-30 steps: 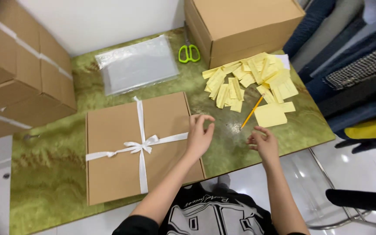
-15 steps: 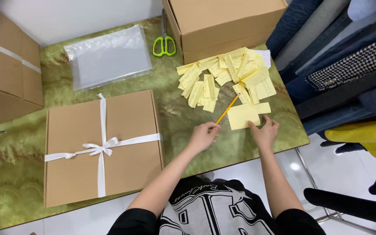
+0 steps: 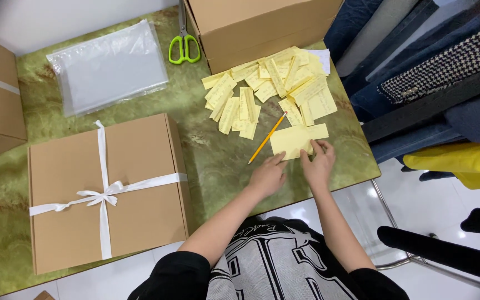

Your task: The person places a blue cylindrical item wrapped in plastic into a cardboard box and closes the lid. They then wrap a white ribbon around the box, tying it into a bow. Finally, they write on a yellow sticky note with a pencil and place it on top of the box.

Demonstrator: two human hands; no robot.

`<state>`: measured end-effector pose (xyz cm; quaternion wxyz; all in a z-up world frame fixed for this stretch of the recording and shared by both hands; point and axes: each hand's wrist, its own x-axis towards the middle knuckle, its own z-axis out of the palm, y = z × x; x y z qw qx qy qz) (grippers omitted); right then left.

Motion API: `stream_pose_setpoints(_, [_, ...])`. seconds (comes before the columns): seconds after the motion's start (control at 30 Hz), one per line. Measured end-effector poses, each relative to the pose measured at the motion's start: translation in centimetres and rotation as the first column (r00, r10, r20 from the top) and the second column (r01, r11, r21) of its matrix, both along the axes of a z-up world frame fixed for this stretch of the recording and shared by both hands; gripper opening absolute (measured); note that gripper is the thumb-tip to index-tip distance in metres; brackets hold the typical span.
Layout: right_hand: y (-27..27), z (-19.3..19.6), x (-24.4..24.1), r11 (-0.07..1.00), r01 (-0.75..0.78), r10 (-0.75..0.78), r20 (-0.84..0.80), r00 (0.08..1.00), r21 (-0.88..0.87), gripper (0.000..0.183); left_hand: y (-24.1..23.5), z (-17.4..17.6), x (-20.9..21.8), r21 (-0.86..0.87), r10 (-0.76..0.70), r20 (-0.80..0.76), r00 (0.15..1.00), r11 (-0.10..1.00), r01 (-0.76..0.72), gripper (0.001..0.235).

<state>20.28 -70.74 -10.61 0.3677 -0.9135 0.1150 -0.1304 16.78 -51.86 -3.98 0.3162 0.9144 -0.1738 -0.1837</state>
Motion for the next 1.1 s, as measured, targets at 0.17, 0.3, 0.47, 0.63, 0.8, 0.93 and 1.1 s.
stream_pose_setpoints(0.17, [-1.2,-2.1,0.2,0.999,-0.005,0.006,-0.018,1.0,0.05,0.047,-1.0,-2.7,2.3,0.106,-0.02,0.147,0.989,0.994,0.005,0.045])
stream_pose_setpoints(0.3, [-2.3,-2.9,0.2,0.999,-0.001,0.003,-0.035,0.999,0.053,0.039,-2.4,-3.9,4.6,0.104,0.011,0.259,0.966,0.994,-0.039,0.041])
stream_pose_setpoints(0.47, [-3.2,-1.9,-0.1,0.991,-0.089,0.092,-0.031,0.995,0.103,0.042,-3.6,-3.8,5.9,0.112,0.021,0.246,0.969,0.992,-0.05,0.044])
stream_pose_setpoints(0.63, [-2.8,0.6,0.0,0.948,-0.055,0.082,-0.075,0.994,0.313,0.036,-4.8,-6.8,7.5,0.108,0.047,0.271,0.961,0.991,-0.079,0.049])
stream_pose_setpoints(0.8, [-3.2,-2.0,1.1,0.942,0.119,-0.033,-0.268,0.963,0.315,0.022,-5.0,-5.4,7.4,0.068,0.098,0.216,0.971,0.991,-0.115,0.043])
stream_pose_setpoints(0.93, [-3.9,-4.3,1.4,0.958,0.104,-0.03,-0.269,0.963,0.266,0.025,-4.9,-4.5,7.5,0.038,0.111,0.194,0.975,0.992,-0.12,0.041])
stream_pose_setpoints(1.1, [-4.1,-4.2,1.4,0.959,0.045,0.018,-0.219,0.975,0.281,0.025,-4.8,-2.5,7.7,0.081,0.094,0.121,0.988,0.991,-0.104,0.046])
